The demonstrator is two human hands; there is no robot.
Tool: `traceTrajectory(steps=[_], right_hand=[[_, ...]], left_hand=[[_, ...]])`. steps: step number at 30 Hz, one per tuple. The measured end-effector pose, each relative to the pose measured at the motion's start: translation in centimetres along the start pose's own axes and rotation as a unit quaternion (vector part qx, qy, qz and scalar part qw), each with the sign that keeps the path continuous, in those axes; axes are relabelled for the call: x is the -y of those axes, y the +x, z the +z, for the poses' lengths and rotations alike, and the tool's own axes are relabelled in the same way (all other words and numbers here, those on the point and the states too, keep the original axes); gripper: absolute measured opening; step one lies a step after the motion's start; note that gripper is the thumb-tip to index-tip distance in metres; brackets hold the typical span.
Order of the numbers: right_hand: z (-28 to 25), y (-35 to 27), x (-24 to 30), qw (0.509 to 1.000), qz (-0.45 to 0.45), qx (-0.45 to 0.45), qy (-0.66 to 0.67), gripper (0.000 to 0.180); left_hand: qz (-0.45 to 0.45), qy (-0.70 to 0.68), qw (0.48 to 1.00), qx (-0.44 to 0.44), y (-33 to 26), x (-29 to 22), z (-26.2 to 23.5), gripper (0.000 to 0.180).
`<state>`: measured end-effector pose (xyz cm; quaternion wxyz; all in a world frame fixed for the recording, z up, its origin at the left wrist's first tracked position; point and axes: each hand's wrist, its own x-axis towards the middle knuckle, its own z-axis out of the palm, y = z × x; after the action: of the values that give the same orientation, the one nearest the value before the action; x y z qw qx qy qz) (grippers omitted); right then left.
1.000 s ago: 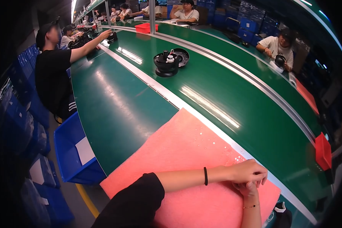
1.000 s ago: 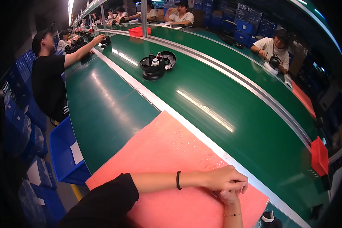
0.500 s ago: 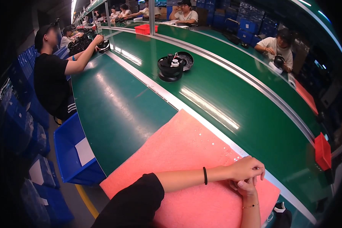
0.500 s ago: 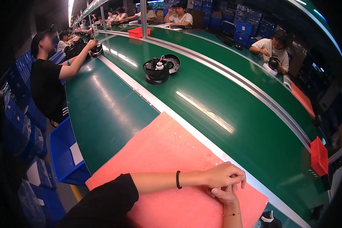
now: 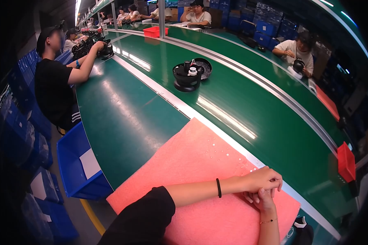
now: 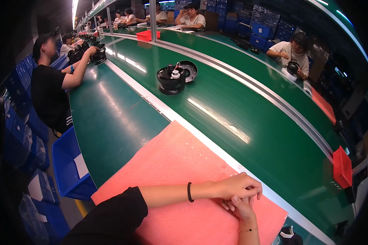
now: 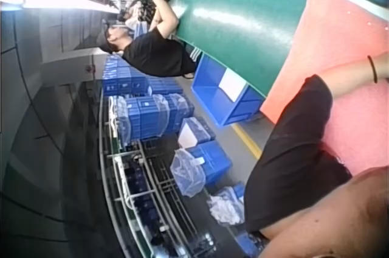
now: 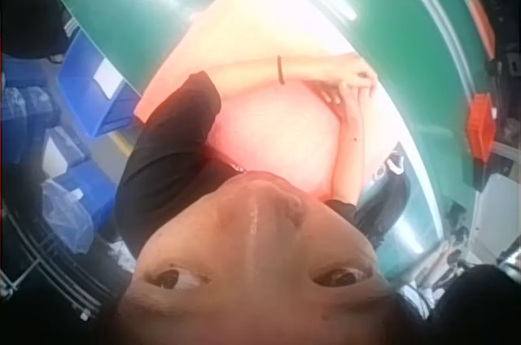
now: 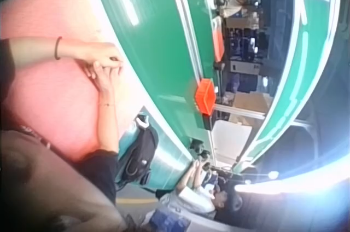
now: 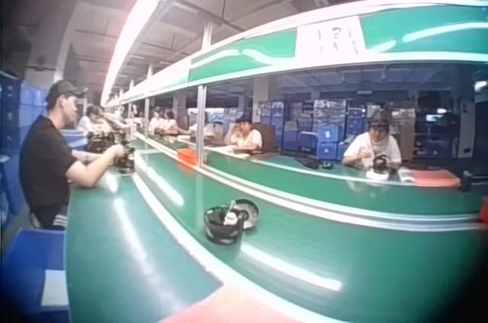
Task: Assemble components of electronic light fixture housings on a factory production line.
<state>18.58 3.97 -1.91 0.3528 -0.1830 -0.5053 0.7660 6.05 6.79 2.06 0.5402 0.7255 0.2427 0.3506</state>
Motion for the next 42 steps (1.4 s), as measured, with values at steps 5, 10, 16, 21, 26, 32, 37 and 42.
traceTrajectory(steps=[5,10,16,21,26,32,37,42], right_hand=[[1.1,0.4,0.3,0.999,-0.006,-0.017,-0.028,0.036],[1.1,0.3,0.2,0.998,0.0,-0.037,-0.041,0.038],[1.5,0.8,0.3,1.0,-0.014,-0.011,-0.019,0.034],[3.3,1.1,1.4,0.996,0.038,-0.073,-0.044,0.039],[4.7,1.7,1.3,0.989,0.065,-0.082,-0.101,0.036],[5.3,1.7,1.6,0.984,0.064,-0.103,-0.13,0.038],[5.8,2.0,1.4,0.982,0.067,-0.114,-0.133,0.038],[5.8,2.4,1.3,0.984,0.07,-0.103,-0.13,0.037]], left_hand=[[-0.007,0.003,1.0,0.004,-0.2,0.0,-0.3,0.028],[-0.004,-0.004,1.0,0.005,-0.2,0.0,-0.4,0.028],[0.024,0.133,0.991,-0.013,-0.2,-0.4,-1.7,0.025],[0.049,0.125,0.908,-0.396,1.0,-0.2,-9.5,0.035],[0.092,-0.099,0.744,-0.654,-4.0,2.4,-21.1,0.072],[-0.014,-0.294,0.739,-0.606,-6.8,2.2,-22.6,0.079],[0.004,-0.325,0.748,-0.579,-6.2,3.5,-22.8,0.089],[0.012,-0.362,0.731,-0.579,-6.2,4.0,-23.7,0.086]])
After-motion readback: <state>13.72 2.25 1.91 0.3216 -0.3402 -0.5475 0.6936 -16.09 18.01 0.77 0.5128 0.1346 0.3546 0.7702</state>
